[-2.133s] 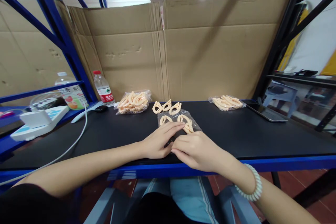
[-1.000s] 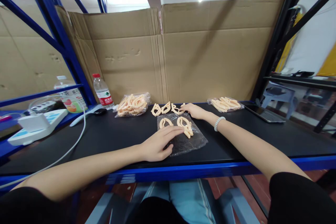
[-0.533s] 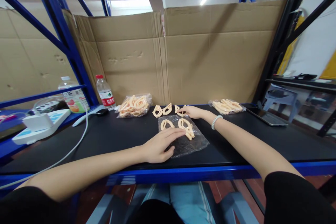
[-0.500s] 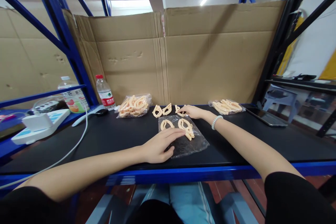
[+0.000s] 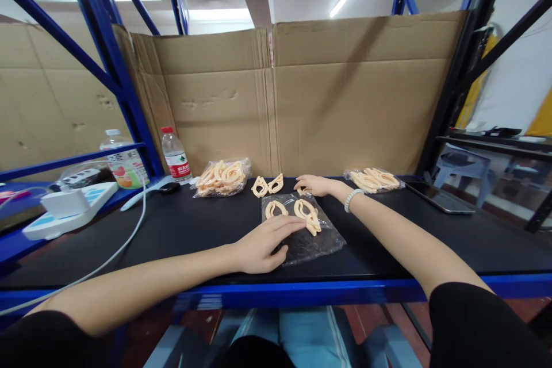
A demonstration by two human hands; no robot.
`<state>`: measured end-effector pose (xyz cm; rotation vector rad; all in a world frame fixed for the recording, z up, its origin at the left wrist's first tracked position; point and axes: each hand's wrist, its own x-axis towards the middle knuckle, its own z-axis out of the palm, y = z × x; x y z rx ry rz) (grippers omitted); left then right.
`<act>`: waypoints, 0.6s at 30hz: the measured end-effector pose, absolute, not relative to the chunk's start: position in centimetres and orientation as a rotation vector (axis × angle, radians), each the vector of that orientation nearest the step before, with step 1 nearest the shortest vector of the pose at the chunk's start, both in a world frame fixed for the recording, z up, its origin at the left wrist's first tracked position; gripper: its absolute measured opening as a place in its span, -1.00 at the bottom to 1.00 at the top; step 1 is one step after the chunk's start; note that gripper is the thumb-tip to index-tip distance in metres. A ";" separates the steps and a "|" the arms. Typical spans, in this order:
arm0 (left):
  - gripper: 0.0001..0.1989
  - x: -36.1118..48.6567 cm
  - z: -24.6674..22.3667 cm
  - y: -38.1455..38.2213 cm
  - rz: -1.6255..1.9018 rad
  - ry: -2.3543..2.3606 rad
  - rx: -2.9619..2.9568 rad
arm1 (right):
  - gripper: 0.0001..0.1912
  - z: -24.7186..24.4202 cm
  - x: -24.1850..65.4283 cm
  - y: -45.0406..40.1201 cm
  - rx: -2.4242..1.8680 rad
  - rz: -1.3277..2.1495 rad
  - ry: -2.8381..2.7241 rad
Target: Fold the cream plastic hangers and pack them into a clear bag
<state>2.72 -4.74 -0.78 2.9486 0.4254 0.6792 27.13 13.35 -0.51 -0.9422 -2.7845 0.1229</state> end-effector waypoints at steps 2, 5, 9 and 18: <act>-0.36 2.7 -0.8 -4.7 0.678 0.428 2.948 | -0.66 -0.3 27.5 12.7 -0.931 0.135 -2.778; -0.36 2.7 -0.7 -4.7 0.679 0.425 2.944 | -0.67 0.0 28.1 11.5 -0.931 0.159 -2.754; -0.36 2.7 -0.7 -4.7 0.678 0.418 2.946 | -0.69 0.1 28.4 10.1 -0.939 0.177 -2.696; -0.38 2.7 -0.7 -4.7 0.667 0.430 2.954 | -0.61 0.1 29.8 8.7 -1.047 0.147 -2.565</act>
